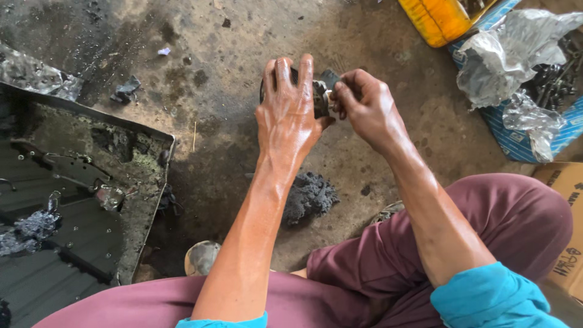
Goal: The person sits on the floor and uses a metal scraper to clean a small mechanical part, likely a stator or rotor, held in their left hand. They repeatedly scrape the surface and edges of the part to remove grime and debris, occasionally rotating the object to access different areas.
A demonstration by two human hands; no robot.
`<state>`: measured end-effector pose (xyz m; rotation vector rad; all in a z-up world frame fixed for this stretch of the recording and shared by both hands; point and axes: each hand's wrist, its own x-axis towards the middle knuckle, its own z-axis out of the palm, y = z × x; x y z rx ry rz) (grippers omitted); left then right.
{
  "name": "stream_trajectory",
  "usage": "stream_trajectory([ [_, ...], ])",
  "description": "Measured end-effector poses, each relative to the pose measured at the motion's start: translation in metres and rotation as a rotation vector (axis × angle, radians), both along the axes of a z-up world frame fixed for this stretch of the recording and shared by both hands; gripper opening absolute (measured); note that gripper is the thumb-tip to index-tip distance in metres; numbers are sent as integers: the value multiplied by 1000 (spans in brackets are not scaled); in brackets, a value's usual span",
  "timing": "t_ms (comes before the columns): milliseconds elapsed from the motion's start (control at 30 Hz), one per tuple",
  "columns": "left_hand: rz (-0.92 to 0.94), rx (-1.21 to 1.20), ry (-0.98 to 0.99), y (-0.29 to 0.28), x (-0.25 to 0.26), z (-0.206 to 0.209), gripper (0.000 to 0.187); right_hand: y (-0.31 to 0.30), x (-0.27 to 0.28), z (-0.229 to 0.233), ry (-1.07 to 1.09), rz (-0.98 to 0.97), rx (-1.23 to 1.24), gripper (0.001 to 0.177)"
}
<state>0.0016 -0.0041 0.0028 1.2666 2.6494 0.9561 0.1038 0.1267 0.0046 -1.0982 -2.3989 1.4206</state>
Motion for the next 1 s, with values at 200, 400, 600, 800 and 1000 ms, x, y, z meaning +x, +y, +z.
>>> stream_trajectory([
  [200, 8, 26, 15, -1, 2, 0, 99, -2, -6, -5, 132, 186, 423, 11],
  [400, 36, 19, 19, -2, 1, 8, 96, -10, 16, -12, 103, 198, 454, 12],
  [600, 24, 60, 2, -5, 4, 10, 93, 0, 3, 2, 174, 228, 485, 9],
  [800, 30, 33, 28, -6, 5, 4, 81, 5, -11, -5, 142, 311, 551, 13],
  [1000, 40, -5, 66, 1, 1, 0, 72, -6, -7, 5, 120, 320, 506, 13],
])
